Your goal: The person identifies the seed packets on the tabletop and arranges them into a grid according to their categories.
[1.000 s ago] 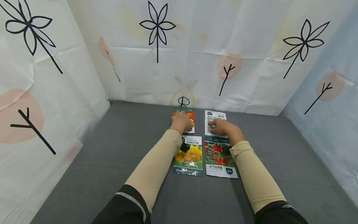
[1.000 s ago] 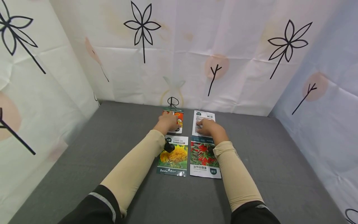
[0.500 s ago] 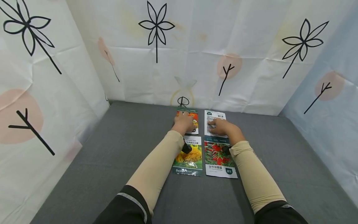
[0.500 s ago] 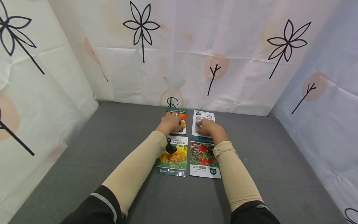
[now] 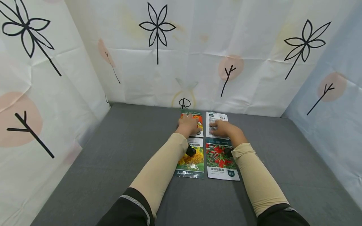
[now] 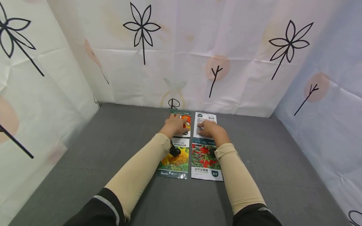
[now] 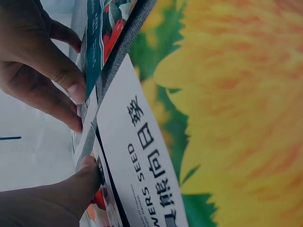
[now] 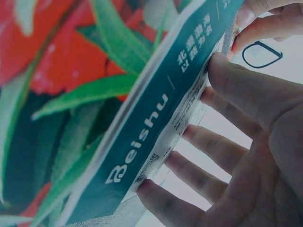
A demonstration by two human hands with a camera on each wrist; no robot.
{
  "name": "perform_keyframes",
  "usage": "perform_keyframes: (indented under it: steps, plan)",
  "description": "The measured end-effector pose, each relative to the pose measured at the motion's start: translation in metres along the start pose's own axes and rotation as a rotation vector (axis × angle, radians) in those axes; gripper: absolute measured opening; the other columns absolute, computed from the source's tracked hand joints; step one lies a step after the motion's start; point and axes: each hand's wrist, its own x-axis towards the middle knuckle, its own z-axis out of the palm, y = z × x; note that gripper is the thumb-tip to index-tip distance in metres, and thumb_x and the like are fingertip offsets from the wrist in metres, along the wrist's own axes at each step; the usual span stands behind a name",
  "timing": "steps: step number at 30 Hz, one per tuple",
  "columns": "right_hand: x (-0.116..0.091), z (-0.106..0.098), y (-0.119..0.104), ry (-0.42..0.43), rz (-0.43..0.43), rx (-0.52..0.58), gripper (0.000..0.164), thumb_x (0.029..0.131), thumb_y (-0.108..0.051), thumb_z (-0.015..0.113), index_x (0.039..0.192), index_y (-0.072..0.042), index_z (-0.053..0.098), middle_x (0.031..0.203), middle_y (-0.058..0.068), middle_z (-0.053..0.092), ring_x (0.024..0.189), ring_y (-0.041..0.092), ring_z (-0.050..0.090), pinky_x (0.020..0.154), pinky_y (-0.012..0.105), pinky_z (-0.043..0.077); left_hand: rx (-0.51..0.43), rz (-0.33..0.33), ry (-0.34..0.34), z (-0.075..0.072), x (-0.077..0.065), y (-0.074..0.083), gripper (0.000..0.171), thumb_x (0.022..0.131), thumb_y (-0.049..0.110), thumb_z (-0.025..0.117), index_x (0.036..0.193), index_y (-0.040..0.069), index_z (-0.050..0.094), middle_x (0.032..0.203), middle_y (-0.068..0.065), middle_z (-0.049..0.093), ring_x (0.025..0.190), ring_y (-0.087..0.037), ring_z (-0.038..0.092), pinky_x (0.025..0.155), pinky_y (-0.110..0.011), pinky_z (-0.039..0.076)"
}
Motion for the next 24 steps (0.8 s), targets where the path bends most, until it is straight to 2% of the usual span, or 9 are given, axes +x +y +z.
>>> perform_keyframes:
  steps: [16,24]
  plan:
    - [0.0019,-0.0014,0.0058,0.002,-0.018,-0.018,0.056,0.108,-0.023,0.062,0.16,-0.01,0.046,0.169,0.028,0.034,0.156,0.05,0.032,0.125,0.061,0.033,-0.008,0.01,-0.019,-0.0054,-0.0014,0.0029,0.061,0.105,0.059,0.057,0.159,0.033,0.05,0.169,-0.01,0.037,0.157,-0.039,0.032,0.116,-0.055,0.045]
    - [0.002,-0.0022,0.0034,-0.003,-0.034,0.007,0.055,0.107,-0.022,0.064,0.159,-0.01,0.049,0.168,0.024,0.037,0.155,0.047,0.036,0.122,0.059,0.037,-0.004,0.015,-0.022,-0.0056,-0.0005,0.0027,0.062,0.105,0.059,0.057,0.16,0.031,0.049,0.168,-0.01,0.038,0.157,-0.041,0.032,0.115,-0.055,0.045]
